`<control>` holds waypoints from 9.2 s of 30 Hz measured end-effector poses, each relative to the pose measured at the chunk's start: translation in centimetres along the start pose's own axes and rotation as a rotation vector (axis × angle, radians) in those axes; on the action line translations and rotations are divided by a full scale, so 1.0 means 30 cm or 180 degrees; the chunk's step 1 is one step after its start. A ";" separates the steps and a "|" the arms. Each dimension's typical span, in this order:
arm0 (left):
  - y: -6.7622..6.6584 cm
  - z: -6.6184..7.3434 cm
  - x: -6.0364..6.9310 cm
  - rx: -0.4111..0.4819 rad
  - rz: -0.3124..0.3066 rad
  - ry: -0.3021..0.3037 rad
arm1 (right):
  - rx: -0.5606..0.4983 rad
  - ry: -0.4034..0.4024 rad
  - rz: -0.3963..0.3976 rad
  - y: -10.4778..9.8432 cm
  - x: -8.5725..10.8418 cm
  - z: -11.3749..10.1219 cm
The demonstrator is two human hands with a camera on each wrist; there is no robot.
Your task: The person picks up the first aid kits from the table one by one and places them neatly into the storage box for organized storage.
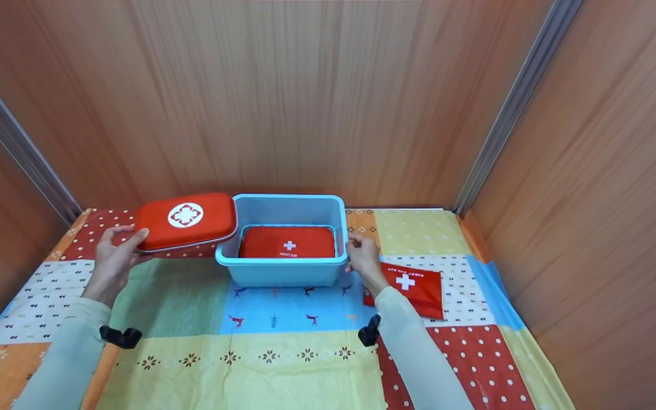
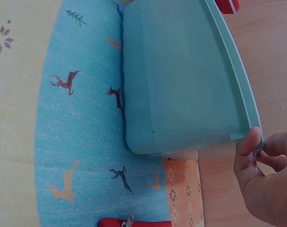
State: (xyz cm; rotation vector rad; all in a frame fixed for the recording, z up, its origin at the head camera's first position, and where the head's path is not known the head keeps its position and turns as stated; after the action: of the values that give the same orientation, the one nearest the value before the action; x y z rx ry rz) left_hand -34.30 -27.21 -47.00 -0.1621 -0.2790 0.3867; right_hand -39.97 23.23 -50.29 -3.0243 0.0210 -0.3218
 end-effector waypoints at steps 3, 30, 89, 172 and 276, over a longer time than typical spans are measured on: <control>0.032 0.014 0.005 -0.0044 -0.0042 0.0019 | -0.0001 -0.0003 -0.0011 0.002 0.000 0.000; 0.307 0.154 0.060 -0.0558 -0.0375 0.0649 | 0.0019 -0.0116 0.0003 0.000 0.000 -0.009; 0.681 0.183 0.173 -0.1896 -0.0551 0.1369 | -0.0050 -0.0028 0.0022 0.000 0.002 -0.003; 0.425 -0.017 0.071 -0.1725 -0.0205 0.1189 | 0.0543 0.0794 0.0923 -0.624 0.177 0.263; 0.437 -0.033 0.075 -0.1521 -0.0153 0.0958 | -0.2942 -0.0124 0.0684 -0.541 0.151 -0.132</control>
State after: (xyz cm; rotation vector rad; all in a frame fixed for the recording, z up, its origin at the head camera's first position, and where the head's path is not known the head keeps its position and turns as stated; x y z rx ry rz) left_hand -36.59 -14.46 -50.14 -0.6753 -0.0730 0.2377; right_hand -36.33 38.88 -43.86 -3.8685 0.6610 -0.2862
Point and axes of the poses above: each hand's wrist, its own x-axis away from the middle knuckle, its own y-axis out of the palm, z = x × y, the point moved 8 cm from there along -x, towards the middle knuckle, and after that the axes turned 9 degrees about -x, right-handed, at the moved point
